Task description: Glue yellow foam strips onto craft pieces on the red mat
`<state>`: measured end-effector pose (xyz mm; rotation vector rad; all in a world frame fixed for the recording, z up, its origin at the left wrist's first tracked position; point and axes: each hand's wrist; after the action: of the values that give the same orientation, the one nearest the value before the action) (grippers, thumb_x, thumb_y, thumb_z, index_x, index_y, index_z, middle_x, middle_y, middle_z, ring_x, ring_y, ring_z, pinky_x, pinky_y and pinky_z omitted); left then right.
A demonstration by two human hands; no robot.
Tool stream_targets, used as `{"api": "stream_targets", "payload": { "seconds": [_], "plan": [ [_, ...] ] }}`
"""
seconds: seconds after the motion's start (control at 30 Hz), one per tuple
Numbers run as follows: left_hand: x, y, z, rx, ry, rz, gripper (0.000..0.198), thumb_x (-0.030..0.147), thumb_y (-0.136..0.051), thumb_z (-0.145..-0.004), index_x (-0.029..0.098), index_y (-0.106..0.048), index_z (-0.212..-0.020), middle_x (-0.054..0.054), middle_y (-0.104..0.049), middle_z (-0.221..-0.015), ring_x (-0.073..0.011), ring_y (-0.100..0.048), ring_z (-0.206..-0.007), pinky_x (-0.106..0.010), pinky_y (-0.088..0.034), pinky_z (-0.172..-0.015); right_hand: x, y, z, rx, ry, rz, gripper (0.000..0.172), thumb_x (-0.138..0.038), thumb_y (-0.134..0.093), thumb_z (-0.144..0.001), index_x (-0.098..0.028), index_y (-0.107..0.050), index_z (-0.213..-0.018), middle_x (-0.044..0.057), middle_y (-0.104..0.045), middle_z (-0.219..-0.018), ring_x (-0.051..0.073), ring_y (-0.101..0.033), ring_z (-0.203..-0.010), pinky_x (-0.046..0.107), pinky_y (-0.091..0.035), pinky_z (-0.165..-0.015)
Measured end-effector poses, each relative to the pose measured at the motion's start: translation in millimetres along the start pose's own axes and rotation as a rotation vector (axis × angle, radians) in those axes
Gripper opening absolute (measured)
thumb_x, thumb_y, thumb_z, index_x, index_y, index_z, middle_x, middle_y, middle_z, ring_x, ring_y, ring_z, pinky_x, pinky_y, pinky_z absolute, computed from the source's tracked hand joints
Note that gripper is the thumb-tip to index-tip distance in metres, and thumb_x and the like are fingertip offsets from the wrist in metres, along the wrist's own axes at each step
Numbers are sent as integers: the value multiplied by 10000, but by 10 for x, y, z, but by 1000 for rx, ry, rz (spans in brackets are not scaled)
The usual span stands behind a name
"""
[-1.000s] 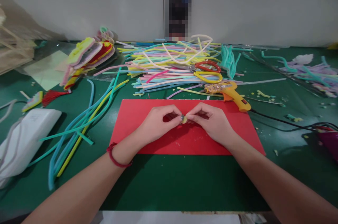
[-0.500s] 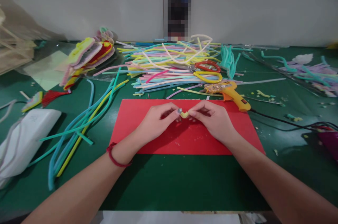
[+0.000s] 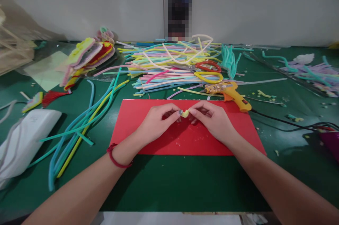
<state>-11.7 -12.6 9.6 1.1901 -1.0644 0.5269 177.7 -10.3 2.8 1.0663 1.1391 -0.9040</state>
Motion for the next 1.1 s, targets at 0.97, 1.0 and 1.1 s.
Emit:
{"api": "stream_targets", "payload": {
  "seconds": [0.97, 1.0, 1.1],
  "plan": [
    [-1, -6, 2, 34, -22, -8, 158, 290, -486, -880, 202, -618, -870, 2, -687, -859, -135, -632, -795, -234, -474, -733, 8, 4, 22, -26, 33, 48, 203, -395, -632, -786, -193, -650, -784, 15, -672, -730, 119, -607, -612, 250, -532, -589],
    [4, -6, 2, 30, -10, -4, 150, 287, -494, -876, 202, -617, -864, 2, -687, -857, -138, -634, -798, -239, -478, -734, 8, 2, 22, -25, 34, 52, 203, -397, -632, -786, -194, -649, -784, 16, -672, -731, 121, -608, -613, 253, -532, -589],
    [11, -6, -1, 25, 7, -11, 133, 274, -507, -866, 203, -618, -853, -1, -692, -860, -146, -637, -808, -251, -482, -741, 12, -4, 21, -24, 39, 56, 209, -404, -631, -785, -196, -649, -784, 19, -676, -743, 126, -611, -620, 260, -535, -593]
  ]
}}
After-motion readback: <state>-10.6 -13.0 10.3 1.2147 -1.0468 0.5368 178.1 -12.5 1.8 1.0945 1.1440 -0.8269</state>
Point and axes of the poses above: each hand's wrist, its own z-axis away from the middle knuckle, its own y-axis out of the back of the hand, x = y × z
